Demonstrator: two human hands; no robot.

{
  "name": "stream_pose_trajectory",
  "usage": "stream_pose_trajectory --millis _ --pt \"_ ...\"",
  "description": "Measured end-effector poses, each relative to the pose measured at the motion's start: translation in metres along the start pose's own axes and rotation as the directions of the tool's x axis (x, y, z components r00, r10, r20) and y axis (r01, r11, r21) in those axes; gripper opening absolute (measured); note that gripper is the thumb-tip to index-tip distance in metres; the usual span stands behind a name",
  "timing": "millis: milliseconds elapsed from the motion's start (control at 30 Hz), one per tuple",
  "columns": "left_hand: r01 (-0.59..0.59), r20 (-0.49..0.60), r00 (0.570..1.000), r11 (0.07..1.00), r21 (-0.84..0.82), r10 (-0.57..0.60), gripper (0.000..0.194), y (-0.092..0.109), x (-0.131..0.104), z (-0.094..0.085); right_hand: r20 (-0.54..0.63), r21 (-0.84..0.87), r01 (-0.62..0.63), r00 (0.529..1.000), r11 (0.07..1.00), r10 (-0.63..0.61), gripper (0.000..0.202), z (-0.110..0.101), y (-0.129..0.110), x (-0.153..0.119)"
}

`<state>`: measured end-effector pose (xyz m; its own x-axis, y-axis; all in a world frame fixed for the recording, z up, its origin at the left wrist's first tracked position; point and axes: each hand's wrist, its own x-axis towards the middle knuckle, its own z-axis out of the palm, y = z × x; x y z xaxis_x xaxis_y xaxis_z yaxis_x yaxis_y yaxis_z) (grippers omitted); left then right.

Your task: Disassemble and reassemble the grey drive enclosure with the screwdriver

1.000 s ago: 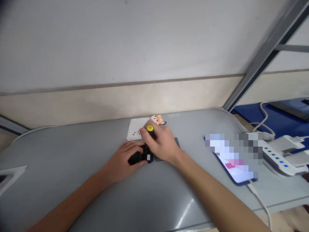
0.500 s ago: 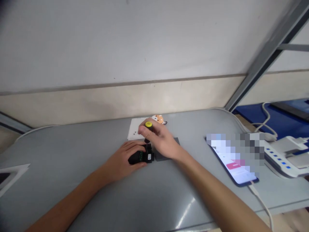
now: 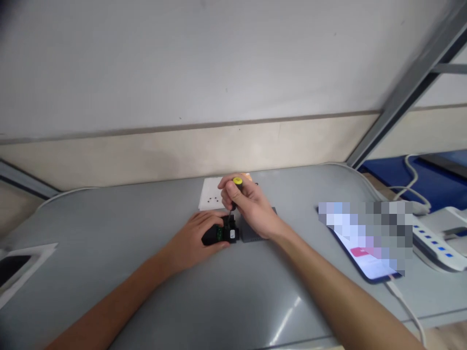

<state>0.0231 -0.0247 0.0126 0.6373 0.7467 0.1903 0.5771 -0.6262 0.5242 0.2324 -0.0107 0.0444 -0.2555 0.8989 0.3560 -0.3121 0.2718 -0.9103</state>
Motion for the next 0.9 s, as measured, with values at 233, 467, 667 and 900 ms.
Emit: stream_pose_trajectory --millis 233,467,667,900 --pt "-0.043 -0.01 0.999 0.998 0.042 0.043 0.027 -0.0006 0.0001 0.0021 0.027 0.035 0.001 1.0 0.999 -0.002 0.025 0.0032 -0.0027 -0.0019" --pt "-0.011 0.006 1.0 0.999 0.042 0.01 0.031 0.0006 0.0004 0.0011 0.031 0.041 -0.014 0.999 0.999 0.012 0.024 0.0032 -0.0038 -0.0022" --pt "-0.017 -0.02 1.0 1.0 0.026 0.018 0.035 -0.0023 0.0003 0.0043 0.017 0.087 -0.049 0.999 0.995 0.048 0.026 0.0026 -0.0068 -0.0035" --pt "-0.015 -0.017 1.0 1.0 0.028 0.015 0.034 -0.002 0.0009 0.0037 -0.015 0.14 -0.063 0.998 0.988 0.066 0.025 0.0024 -0.0058 -0.0031"
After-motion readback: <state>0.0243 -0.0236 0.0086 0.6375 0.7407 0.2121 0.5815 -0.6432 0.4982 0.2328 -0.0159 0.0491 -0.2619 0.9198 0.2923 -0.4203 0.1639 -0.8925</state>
